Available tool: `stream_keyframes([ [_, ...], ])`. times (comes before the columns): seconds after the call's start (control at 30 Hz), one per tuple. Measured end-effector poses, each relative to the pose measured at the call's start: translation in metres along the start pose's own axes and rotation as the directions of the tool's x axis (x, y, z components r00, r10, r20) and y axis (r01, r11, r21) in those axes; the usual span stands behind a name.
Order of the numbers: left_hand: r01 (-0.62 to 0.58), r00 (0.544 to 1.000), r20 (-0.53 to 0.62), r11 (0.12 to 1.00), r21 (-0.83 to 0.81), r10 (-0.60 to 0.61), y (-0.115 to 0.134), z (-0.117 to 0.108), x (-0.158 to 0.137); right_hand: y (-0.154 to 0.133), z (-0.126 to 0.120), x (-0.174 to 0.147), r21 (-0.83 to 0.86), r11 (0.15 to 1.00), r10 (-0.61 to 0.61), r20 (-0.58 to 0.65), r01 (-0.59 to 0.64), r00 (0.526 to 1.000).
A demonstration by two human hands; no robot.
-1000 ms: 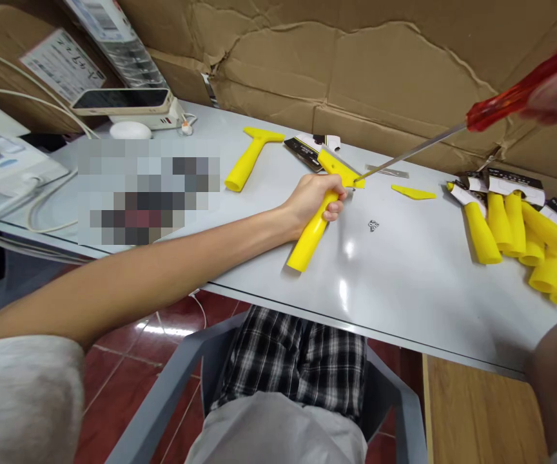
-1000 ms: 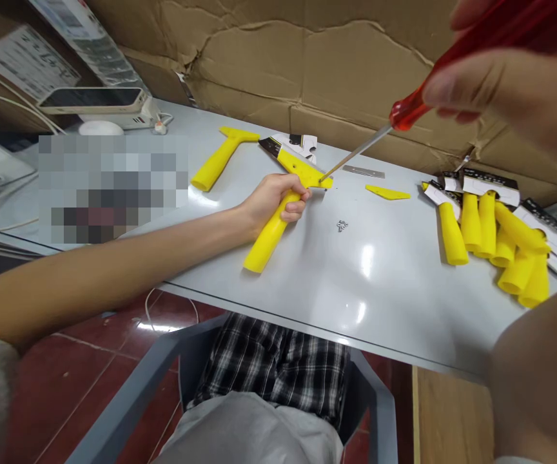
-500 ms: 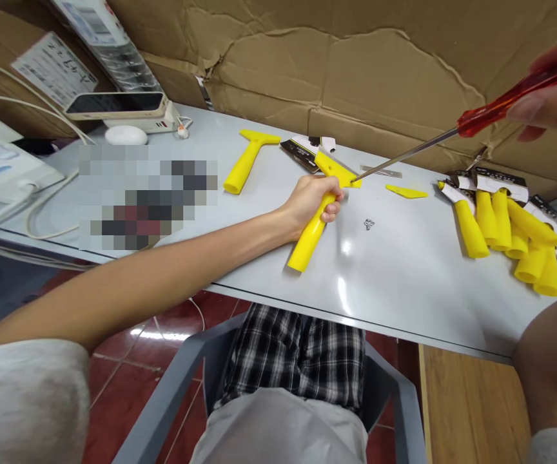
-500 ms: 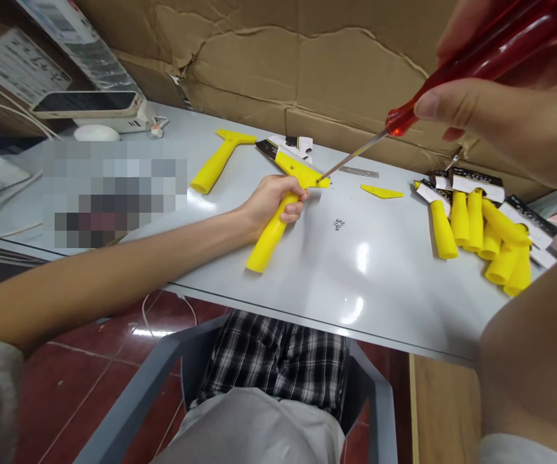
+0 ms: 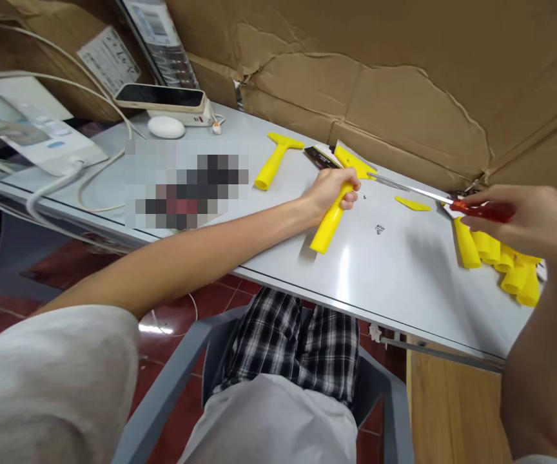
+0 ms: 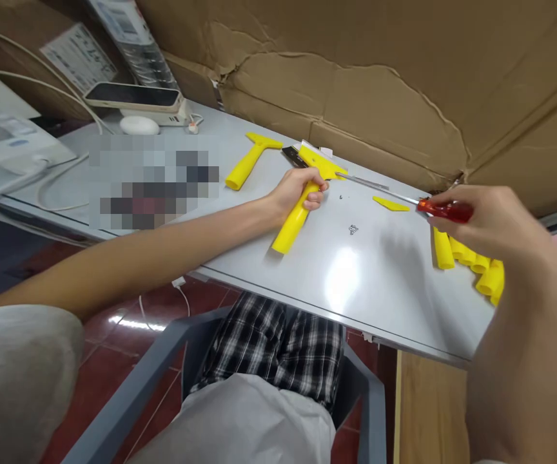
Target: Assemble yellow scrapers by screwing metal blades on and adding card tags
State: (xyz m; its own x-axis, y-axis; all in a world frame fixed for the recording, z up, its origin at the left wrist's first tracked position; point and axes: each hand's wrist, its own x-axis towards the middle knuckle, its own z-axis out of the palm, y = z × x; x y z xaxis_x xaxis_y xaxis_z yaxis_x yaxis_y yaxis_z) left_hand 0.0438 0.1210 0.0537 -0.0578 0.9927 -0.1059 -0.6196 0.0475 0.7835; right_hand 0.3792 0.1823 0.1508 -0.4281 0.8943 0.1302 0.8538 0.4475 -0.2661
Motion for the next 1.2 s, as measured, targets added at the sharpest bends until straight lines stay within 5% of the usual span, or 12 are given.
stream_keyframes([
  [0.2,0.066,0.995,0.075,0.997,0.051,-0.07,-0.004,0.005,-0.01,0.045,0.073,0.033,0.125,0.987,0.115,-0.09,-0.104,0.989],
  [0.37,0.088,0.991,0.093,0.994,0.072,-0.094,-0.006,0.004,-0.013,0.046,0.107,0.04,-0.07,0.994,0.064,-0.231,-0.083,0.971],
  [0.6,0.089,0.99,0.104,0.994,0.057,-0.094,-0.004,0.003,-0.012,0.042,0.113,0.035,-0.072,0.997,0.006,-0.271,-0.026,0.963],
  [1.2,0.118,0.99,0.072,0.99,0.082,-0.124,0.001,0.008,-0.018,0.037,0.121,0.031,-0.159,0.987,-0.048,-0.133,0.026,0.99],
])
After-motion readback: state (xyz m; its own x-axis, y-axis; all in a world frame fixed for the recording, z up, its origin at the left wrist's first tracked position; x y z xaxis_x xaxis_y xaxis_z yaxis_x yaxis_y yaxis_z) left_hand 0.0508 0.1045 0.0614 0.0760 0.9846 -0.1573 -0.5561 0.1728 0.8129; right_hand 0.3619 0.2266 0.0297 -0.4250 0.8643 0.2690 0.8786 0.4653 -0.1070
